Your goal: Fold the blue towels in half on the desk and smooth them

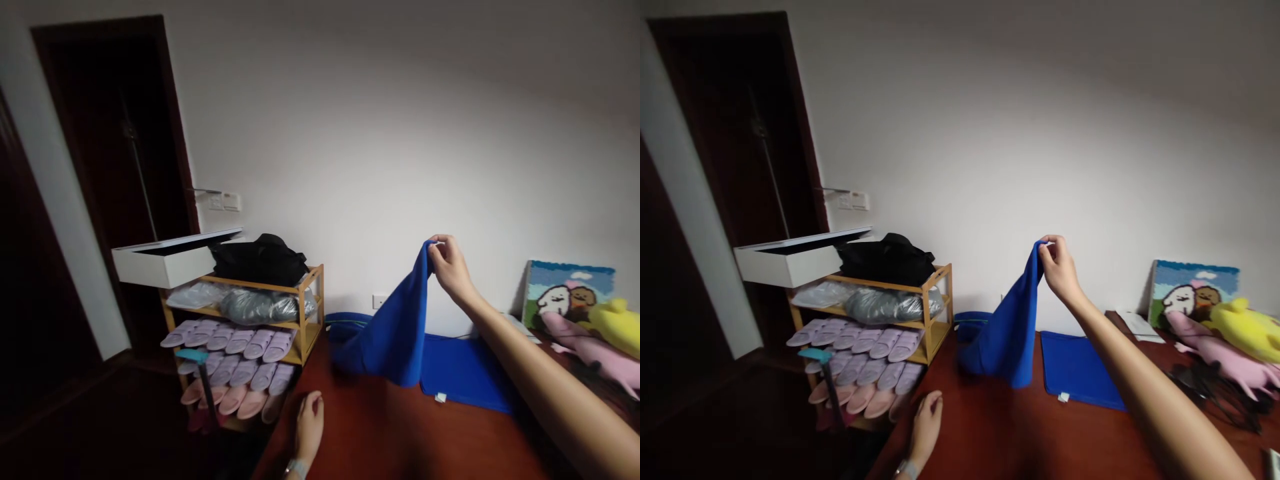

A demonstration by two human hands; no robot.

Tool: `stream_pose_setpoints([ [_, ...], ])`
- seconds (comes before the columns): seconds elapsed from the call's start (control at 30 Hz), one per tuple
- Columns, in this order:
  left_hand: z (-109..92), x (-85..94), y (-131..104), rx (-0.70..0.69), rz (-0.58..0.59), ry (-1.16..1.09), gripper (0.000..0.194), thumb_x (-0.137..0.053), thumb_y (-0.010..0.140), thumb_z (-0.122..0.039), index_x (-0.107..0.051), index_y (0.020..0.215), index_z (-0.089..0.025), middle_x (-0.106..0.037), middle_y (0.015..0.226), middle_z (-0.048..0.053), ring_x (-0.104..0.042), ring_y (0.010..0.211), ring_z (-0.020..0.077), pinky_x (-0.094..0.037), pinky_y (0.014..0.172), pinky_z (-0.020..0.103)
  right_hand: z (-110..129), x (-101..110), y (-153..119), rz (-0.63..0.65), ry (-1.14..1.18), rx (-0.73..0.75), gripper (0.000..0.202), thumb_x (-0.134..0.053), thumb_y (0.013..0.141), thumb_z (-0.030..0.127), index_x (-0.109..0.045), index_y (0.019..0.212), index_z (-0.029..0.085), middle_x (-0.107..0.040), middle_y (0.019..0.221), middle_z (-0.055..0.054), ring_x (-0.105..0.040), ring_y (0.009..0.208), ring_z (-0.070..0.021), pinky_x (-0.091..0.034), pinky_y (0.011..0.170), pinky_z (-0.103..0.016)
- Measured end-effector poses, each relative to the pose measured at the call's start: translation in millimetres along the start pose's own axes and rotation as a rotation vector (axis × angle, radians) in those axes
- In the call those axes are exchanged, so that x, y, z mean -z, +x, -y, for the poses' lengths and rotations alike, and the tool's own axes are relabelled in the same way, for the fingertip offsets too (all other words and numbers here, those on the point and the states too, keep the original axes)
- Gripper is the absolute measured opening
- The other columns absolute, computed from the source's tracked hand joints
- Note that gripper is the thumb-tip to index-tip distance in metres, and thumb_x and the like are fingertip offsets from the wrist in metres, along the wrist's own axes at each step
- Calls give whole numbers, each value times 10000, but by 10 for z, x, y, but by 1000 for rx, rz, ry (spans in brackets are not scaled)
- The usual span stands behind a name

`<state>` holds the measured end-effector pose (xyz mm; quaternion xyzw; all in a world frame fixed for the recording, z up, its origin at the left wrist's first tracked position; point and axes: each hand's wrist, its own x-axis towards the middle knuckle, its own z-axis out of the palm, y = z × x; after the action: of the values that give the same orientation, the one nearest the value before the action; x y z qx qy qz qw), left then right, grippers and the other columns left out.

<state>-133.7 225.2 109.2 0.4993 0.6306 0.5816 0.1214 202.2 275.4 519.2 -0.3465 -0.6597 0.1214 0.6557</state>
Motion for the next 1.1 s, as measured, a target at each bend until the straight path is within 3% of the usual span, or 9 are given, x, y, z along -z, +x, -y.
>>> stream_pose_setpoints([
  [0.13, -1317, 51, 217, -63, 32, -266, 346, -506, 933, -566, -652, 1010, -262, -718, 1092, 117, -682, 1056, 298, -554, 888, 422, 495, 234, -271, 209, -158, 97, 250, -559, 918, 460, -627, 1025, 245, -576, 703, 39, -544, 641, -146, -429, 614, -277],
  [0.3, -3321, 234, 276, -248, 413, -693, 494, -537, 966, -611, -596, 1267, -224, -694, 1229, 119, -681, 1077, 234, -557, 883, 351, 975, 254, -681, 482, -235, 161, 181, -585, 916, 394, -670, 999, 259, -623, 718, 44, -580, 661, -132, -426, 663, -264],
  [0.37, -3886, 389, 224, -335, 608, -755, 520, -702, 886, -571, -624, 1236, -194, -718, 1183, 113, -684, 1075, 236, -532, 920, 340, 1084, 284, -805, 494, -205, 145, 186, -616, 897, 404, -654, 1004, 257, -636, 727, 49, -581, 656, -126, -423, 661, -258],
  [0.43, -4217, 553, 155, -337, 722, -774, 518, -788, 825, -539, -654, 1160, -168, -751, 1070, 97, -702, 1022, 232, -519, 918, 335, 1160, 339, -901, 475, -148, 106, 248, -665, 855, 414, -616, 1038, 253, -643, 724, 58, -578, 644, -123, -422, 644, -251],
  [0.6, -4361, 832, 24, -202, 886, -737, 440, -863, 751, -491, -690, 946, -136, -741, 809, 37, -707, 804, 182, -516, 786, 303, 1274, 476, -1115, 505, 88, -105, 512, -782, 749, 485, -526, 1126, 252, -632, 726, 73, -535, 580, -106, -387, 538, -226],
  [0.7, -4382, 907, -44, -226, 888, -650, 398, -882, 719, -481, -670, 738, -145, -697, 679, -2, -661, 682, 138, -482, 695, 259, 1281, 535, -1275, 544, 306, -298, 654, -842, 698, 533, -499, 1187, 267, -587, 724, 93, -495, 551, -93, -368, 499, -219],
  [0.83, -4513, 973, -142, -291, 922, -507, 367, -853, 742, -476, -677, 736, -153, -701, 643, -11, -634, 612, 125, -446, 607, 235, 1182, 632, -1599, 613, 550, -481, 667, -856, 715, 530, -510, 1231, 287, -562, 708, 94, -500, 560, -94, -390, 526, -224],
  [1.0, -4561, 1082, -82, -358, 693, -515, 294, -727, 847, -458, -629, 742, -202, -653, 612, -56, -563, 529, 86, -389, 521, 212, 914, 756, -2301, 722, 643, -564, 480, -852, 712, 559, -614, 992, 249, -641, 788, 36, -611, 729, -150, -496, 729, -299],
  [1.1, -4481, 1183, 25, -445, 569, -489, 257, -715, 863, -443, -626, 731, -241, -636, 604, -61, -550, 514, 96, -371, 487, 221, 741, 851, -2806, 729, 568, -586, 541, -829, 673, 660, -667, 934, 215, -678, 875, -6, -625, 857, -199, -505, 829, -343],
])
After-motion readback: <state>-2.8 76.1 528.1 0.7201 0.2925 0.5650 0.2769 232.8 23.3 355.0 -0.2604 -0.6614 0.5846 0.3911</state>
